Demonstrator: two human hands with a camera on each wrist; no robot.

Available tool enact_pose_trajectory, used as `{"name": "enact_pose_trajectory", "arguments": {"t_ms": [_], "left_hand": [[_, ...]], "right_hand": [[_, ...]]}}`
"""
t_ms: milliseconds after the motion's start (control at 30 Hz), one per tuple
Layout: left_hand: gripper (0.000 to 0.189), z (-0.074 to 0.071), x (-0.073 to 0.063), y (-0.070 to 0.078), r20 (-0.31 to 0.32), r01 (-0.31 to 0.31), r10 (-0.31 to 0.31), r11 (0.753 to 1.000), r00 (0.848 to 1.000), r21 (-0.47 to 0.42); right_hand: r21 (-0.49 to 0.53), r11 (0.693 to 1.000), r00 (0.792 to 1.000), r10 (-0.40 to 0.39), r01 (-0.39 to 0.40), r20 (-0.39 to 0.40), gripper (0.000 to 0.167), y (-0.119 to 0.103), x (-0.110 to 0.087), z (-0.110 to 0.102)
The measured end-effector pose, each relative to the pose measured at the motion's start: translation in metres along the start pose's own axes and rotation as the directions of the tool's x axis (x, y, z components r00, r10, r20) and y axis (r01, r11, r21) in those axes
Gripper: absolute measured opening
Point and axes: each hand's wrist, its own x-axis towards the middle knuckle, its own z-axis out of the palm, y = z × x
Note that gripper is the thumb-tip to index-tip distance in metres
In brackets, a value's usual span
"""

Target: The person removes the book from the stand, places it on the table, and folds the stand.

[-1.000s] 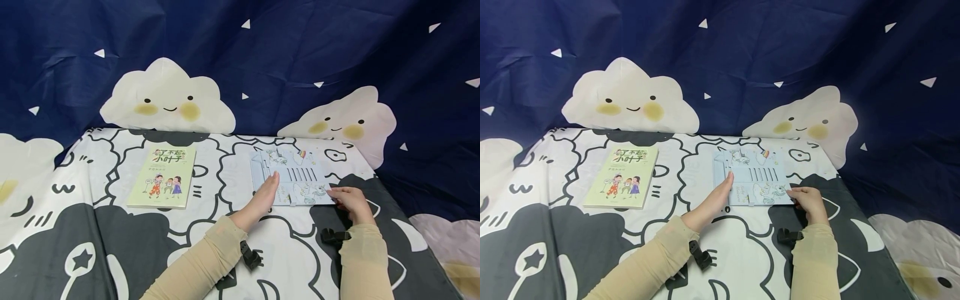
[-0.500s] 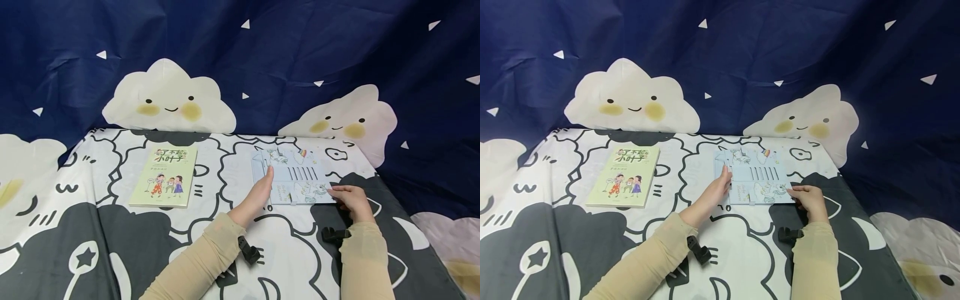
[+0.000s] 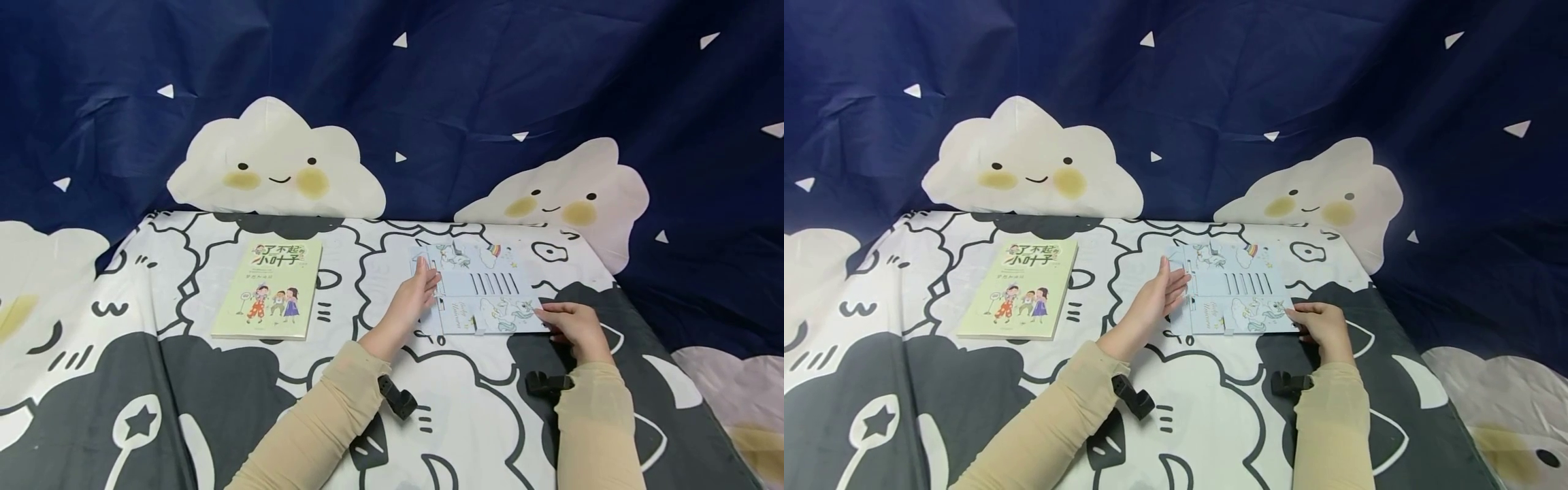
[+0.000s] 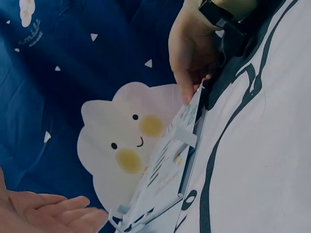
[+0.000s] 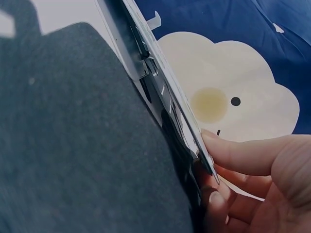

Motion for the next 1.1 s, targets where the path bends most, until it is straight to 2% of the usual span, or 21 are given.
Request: {"name": "enact_pose_trajectory", "arguments": {"t_ms": [200, 267, 367, 433, 500, 600, 667, 733, 833, 900, 1033, 1100], "left_hand": [[0.08, -0.002, -0.002, -0.001, -0.065, 0.008, -0.001, 0.994, 0.998, 0.107], [0.078, -0.002, -0.003, -0.002, -0.068, 0.01, -0.001, 0.991, 0.998, 0.131], [0.074, -0.002, -0.003, -0.004, -0.039, 0.029, -0.022, 0.981, 0.999, 0.191], [0.072, -0.001, -0.002, -0.007, -0.015, 0.059, -0.056, 0.962, 0.998, 0.267], [0.072, 0.001, -0.003, -0.008, 0.008, 0.087, -0.095, 0.932, 0.995, 0.352], [0.073, 0.005, -0.005, -0.011, 0.055, 0.102, -0.14, 0.894, 0.989, 0.436], [0.074, 0.007, -0.006, -0.012, 0.092, 0.082, -0.141, 0.879, 0.986, 0.469], [0.077, 0.009, -0.006, -0.015, 0.112, 0.069, -0.138, 0.878, 0.984, 0.474], [0.081, 0.014, -0.009, -0.017, 0.102, 0.063, -0.128, 0.873, 0.987, 0.483], [0.085, 0.018, -0.012, -0.018, 0.088, 0.068, -0.132, 0.854, 0.987, 0.516], [0.088, 0.024, -0.016, -0.019, 0.069, 0.068, -0.135, 0.8, 0.988, 0.596], [0.087, 0.024, -0.017, -0.019, 0.065, 0.063, -0.13, 0.788, 0.989, 0.613]], "right_hand": [[0.052, 0.999, 1.0, 0.015, -0.015, 0.016, 0.062, 0.001, -0.001, 0.001], [0.071, 0.997, 1.0, 0.017, -0.018, 0.017, 0.063, 0.002, -0.001, 0.001], [0.08, 0.997, 1.0, 0.02, -0.022, 0.021, 0.064, 0.002, -0.001, 0.0], [0.069, 0.997, 0.999, 0.025, -0.027, 0.024, 0.066, 0.002, 0.0, -0.001], [0.059, 0.998, 0.999, 0.033, -0.034, 0.026, 0.066, 0.002, 0.0, -0.001], [0.049, 0.998, 0.999, 0.041, -0.042, 0.028, 0.067, 0.003, 0.001, -0.002], [0.044, 0.998, 0.999, 0.044, -0.045, 0.031, 0.067, 0.003, 0.001, -0.002], [0.035, 0.998, 0.998, 0.043, -0.045, 0.035, 0.066, 0.003, 0.0, -0.003], [0.026, 0.999, 0.998, 0.041, -0.042, 0.041, 0.066, 0.002, -0.001, -0.003], [0.035, 0.999, 0.998, 0.033, -0.034, 0.048, 0.065, 0.002, -0.001, -0.002], [0.07, 0.997, 0.998, 0.022, -0.025, 0.055, 0.062, 0.001, 0.0, -0.001], [0.079, 0.997, 0.998, 0.016, -0.02, 0.054, 0.061, 0.001, 0.0, -0.001]]}}
